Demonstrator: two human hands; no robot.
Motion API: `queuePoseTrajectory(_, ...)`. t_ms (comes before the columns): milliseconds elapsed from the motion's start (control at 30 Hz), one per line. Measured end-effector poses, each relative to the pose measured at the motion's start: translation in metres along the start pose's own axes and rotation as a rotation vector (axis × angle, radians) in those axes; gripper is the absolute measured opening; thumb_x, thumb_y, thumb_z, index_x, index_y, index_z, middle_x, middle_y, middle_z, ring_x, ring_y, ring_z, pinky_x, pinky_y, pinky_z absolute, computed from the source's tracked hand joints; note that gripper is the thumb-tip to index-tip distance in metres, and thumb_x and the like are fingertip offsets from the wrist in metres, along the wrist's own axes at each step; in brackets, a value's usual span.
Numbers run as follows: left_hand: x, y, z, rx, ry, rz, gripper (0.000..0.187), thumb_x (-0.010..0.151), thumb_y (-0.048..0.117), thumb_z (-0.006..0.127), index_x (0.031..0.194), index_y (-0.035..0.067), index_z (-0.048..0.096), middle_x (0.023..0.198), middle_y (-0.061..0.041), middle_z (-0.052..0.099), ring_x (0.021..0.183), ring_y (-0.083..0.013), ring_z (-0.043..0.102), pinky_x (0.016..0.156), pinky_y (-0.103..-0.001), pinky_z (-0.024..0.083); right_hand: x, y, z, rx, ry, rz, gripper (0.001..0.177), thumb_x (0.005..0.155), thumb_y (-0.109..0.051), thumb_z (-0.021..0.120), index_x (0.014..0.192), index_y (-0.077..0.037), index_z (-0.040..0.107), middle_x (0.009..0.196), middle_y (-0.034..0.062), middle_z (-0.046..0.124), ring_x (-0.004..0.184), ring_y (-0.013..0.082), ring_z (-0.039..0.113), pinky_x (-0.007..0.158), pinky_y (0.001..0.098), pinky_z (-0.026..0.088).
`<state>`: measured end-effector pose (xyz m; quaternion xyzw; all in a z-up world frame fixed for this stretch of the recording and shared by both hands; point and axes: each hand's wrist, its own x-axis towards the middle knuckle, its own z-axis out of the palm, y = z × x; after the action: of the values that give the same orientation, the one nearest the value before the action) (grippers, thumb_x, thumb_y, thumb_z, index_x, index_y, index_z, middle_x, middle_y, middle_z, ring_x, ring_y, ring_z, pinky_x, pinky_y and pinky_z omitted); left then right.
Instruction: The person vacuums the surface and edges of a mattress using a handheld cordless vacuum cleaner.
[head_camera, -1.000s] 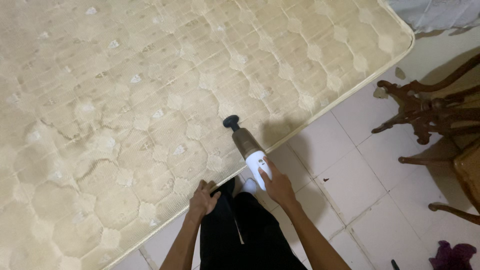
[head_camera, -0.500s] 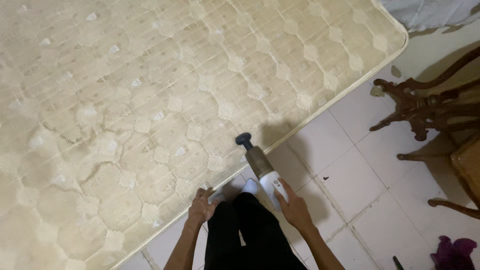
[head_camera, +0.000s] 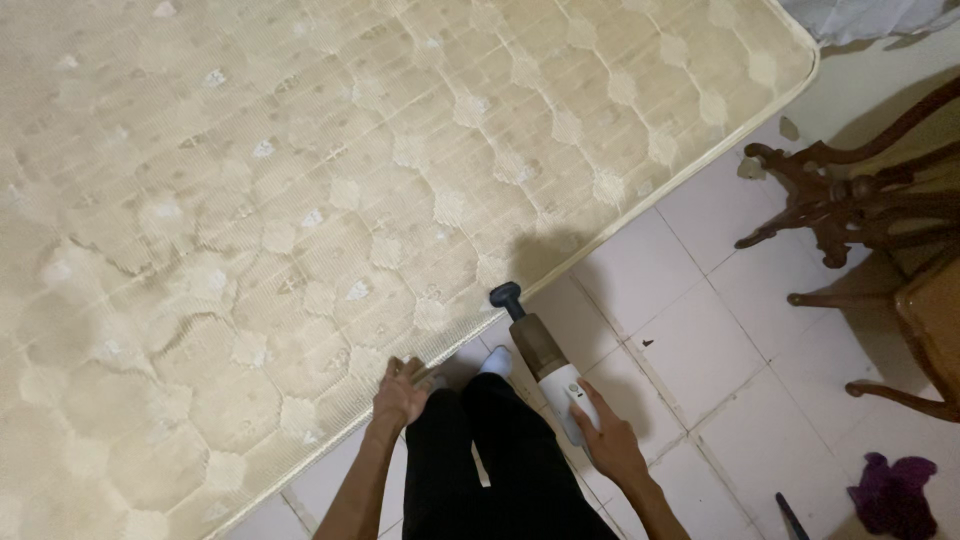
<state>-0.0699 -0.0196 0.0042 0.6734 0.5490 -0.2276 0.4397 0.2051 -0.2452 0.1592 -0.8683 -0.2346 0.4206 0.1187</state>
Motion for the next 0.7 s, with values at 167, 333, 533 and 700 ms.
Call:
queuePoseTrajectory(167,-0.004,0.013,-0.019,0.01,0.069,-0.059,0.079,0.094,0.066,0.055,0.157,0.022,0.037,0.172,-0.021,0.007,0.153,-0.0427,0.025,0.121,-0.051,0.036,-0.005,-0.003,-0.007,0.007,-0.082,0.129,0.062,0.096,-0.055,0.048,0.155,-0.038,0.04,0.122,0.0222,0.074,0.112,0.041,0.073,0.1,0.0469,0.055)
queuePoseTrajectory(333,0.001,0.019,-0.033,0.027,0.088,-0.08,0.085,0.094,0.067,0.05,0.161,0.021,0.027,0.171,-0.018,0.002,0.154,-0.0411,0.024,0.119,-0.055,0.035,0.0,-0.009,-0.003,0.004,-0.033,0.056,0.063,0.094,-0.054,0.052,0.154,-0.036,0.043,0.117,0.0226,0.075,0.106,0.0398,0.076,0.094,0.0458,0.057)
queuePoseTrajectory(533,0.012,0.019,-0.042,-0.036,-0.002,-0.118,0.088,0.094,0.069,0.05,0.163,0.022,0.023,0.173,-0.014,-0.001,0.154,-0.0383,0.026,0.123,-0.051,0.034,0.015,-0.017,-0.001,-0.008,0.011,-0.076,0.062,0.094,-0.052,0.053,0.153,-0.034,0.045,0.117,0.0239,0.075,0.106,0.0414,0.074,0.091,0.0458,0.057)
queuePoseTrajectory(700,0.018,0.014,-0.04,-0.03,-0.032,-0.117,0.088,0.094,0.067,0.05,0.164,0.023,0.02,0.174,-0.012,-0.003,0.154,-0.0376,0.026,0.123,-0.049,0.034,0.029,-0.037,0.003,-0.012,0.002,-0.104,0.061,0.096,-0.051,0.053,0.153,-0.032,0.045,0.121,0.0243,0.072,0.108,0.0424,0.073,0.093,0.0468,0.056)
